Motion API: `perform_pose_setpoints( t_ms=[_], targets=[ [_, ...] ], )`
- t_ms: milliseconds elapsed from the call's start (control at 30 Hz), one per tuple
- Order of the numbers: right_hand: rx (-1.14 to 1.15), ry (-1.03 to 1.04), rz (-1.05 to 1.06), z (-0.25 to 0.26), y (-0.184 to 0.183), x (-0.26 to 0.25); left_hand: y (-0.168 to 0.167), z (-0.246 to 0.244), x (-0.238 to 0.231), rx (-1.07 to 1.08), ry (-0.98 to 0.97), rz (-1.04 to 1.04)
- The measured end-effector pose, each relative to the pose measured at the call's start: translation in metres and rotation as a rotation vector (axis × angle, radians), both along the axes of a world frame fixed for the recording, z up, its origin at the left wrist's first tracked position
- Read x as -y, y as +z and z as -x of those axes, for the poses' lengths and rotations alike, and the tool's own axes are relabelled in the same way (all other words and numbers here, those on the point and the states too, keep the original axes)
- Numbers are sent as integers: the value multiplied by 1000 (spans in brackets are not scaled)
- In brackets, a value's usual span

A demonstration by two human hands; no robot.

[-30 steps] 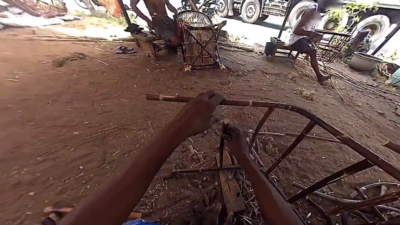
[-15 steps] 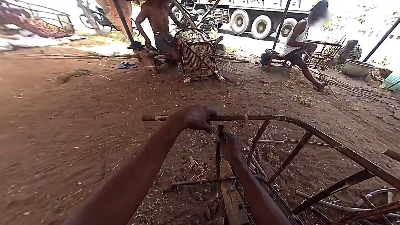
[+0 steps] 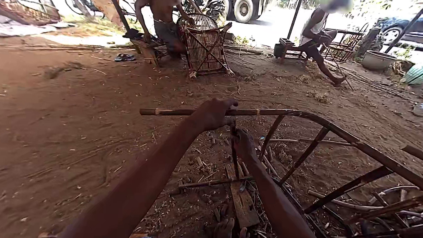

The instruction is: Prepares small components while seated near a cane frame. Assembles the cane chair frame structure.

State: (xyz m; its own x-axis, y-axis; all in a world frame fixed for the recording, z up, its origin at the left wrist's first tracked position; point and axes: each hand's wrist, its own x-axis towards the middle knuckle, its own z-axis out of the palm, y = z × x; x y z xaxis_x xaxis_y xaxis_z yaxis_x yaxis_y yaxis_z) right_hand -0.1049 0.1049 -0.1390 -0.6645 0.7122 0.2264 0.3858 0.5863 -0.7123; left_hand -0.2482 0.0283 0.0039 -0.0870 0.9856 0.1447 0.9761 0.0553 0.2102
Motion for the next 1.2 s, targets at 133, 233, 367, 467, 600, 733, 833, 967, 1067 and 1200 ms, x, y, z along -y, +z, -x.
perform_pose_setpoints(
  t_ms=[133,233,367,467,600,733,833,967,1067,1200],
  targets=[
    [-23,11,-31,-3,-5,-8,-27,-10,8,-64,-143,-291],
    [-13,3,-45,-3,-6,-8,-41,-12,14,-42,-137,-415],
    [-48,-13,-35,-3,-6,-4,-46,-21,15,-51,-52,-453],
    [-53,-30,-46,-3,-7,-5,-47,-27,15,-179,-48,-461],
    [-56,-46,-51,-1,-8,-5,-54,-25,16,-409,-115,-486],
    [-59,-55,-64,-1,-9,-4,-53,-15,14,-528,-224,-451],
    [-52,-74,-32,1,-6,-7,-41,-13,17,-430,-356,-338],
    [-45,-83,-3,5,-8,-8,-15,0,18,-73,-299,-380],
    [-52,-70,-6,4,-9,-4,-3,-2,12,-36,14,-143],
    [-73,-74,-9,3,-9,-2,-4,-6,-2,-72,102,-4]
  ],
)
